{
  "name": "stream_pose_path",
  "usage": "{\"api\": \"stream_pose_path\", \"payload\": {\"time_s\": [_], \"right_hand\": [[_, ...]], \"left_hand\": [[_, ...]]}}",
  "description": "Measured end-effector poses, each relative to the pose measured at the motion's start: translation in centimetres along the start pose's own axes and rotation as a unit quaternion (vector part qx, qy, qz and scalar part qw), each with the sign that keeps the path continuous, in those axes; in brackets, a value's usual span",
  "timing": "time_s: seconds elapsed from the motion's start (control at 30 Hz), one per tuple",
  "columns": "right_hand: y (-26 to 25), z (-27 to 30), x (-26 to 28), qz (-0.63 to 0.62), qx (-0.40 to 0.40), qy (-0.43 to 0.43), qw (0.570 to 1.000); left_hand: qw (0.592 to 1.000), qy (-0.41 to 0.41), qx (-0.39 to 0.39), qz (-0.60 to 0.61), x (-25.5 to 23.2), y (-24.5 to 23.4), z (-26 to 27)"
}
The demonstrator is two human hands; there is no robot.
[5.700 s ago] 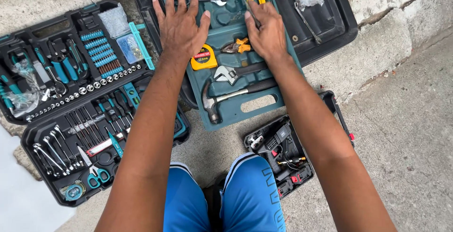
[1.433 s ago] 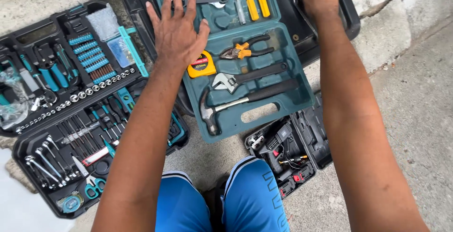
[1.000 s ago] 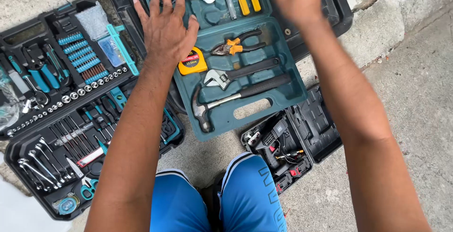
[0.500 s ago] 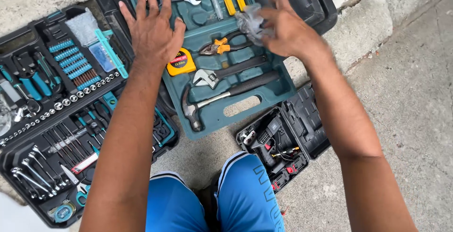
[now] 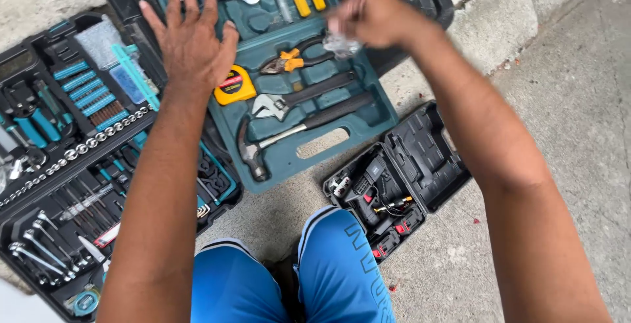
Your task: Organizing various hand tools within three different tool cases.
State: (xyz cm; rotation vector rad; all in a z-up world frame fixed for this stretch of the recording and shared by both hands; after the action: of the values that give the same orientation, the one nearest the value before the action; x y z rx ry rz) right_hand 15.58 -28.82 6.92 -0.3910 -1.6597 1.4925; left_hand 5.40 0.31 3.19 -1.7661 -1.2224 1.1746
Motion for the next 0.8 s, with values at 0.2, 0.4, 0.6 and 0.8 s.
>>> {"api": "stream_pose_path", "payload": {"time_s": [0.2, 0.4, 0.6, 0.8], "right_hand": [[-0.4, 1.0, -7.8, -0.130, -0.040, 0.126, 0.983], [2.6, 4.8, -5.8, 0.057, -0.192, -0.071, 0.977], [1.5, 4.9, -3.5, -0.407, -0.239, 0.067, 0.879], [4.0, 5.6, -0.9, -0.087, -0.344, -0.004, 0.935]], "left_hand": [[0.996, 0.051, -0.076, -0.010, 0.6, -0.1, 0.3], [0.988, 0.144, -0.044, 0.040, -9.7, -4.0, -0.8], [0.960, 0.245, -0.016, 0.133, -17.9, 3.1, -1.9], [0.979, 0.174, -0.001, 0.109, -18.2, 5.7, -0.6]]}}
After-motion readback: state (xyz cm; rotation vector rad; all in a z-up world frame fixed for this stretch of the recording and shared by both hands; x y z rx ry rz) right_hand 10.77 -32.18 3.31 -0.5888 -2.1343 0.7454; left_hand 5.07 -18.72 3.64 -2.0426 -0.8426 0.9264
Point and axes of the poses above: each hand's wrist, its own z-axis away from the middle knuckle, its own y-axis out of the palm, x = y × z, the point moved 6 cm from there along -z, towards the middle knuckle, and after that the axes turned 6 degrees about y, right-handed, at the moved point
